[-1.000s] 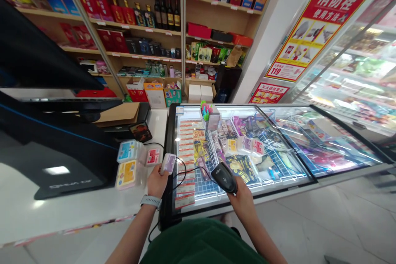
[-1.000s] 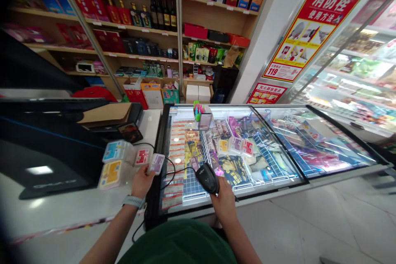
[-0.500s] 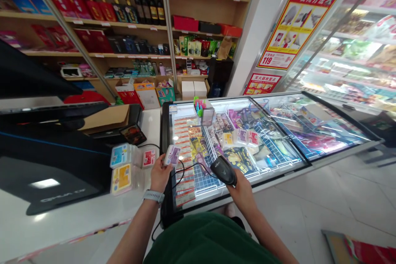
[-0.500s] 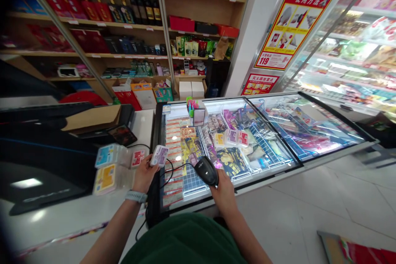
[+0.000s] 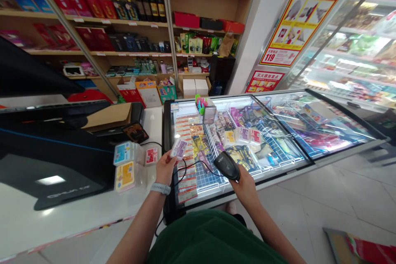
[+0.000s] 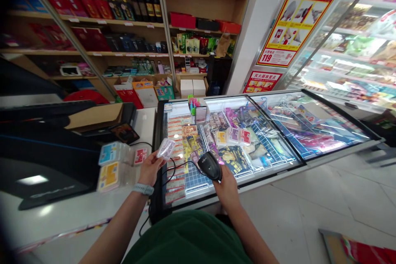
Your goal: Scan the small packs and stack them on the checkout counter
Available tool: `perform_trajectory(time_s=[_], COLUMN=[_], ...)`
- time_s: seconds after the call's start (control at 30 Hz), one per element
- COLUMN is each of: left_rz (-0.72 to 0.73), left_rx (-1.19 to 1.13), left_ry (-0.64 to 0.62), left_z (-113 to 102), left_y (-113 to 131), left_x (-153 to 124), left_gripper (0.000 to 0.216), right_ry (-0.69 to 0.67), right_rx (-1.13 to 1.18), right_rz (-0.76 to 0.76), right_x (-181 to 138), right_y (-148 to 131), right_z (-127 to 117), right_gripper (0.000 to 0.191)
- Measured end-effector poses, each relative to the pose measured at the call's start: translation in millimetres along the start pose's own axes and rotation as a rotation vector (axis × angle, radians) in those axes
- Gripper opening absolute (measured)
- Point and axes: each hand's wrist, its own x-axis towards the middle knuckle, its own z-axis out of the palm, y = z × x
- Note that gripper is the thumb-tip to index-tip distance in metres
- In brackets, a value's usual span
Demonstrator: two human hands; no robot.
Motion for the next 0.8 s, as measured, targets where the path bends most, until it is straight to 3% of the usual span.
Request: perform_trajectory(time_s=[0.23, 0.8], left_rz=[0.099, 0.192], left_rx=[0.073, 0.143], left_ry=[-0.104, -0.164], left_z=[12, 26], left_y=[3, 5], left_x=[5, 5], left_gripper=[0.050, 0.044], right_ry=[-0.036, -0.068], right_rx=[-0.011, -0.045], right_rz=[-0.051, -0.078], right_x=[1, 6], right_y=[-4, -1], right_z=[6, 12], right_gripper=[0.021, 0.021])
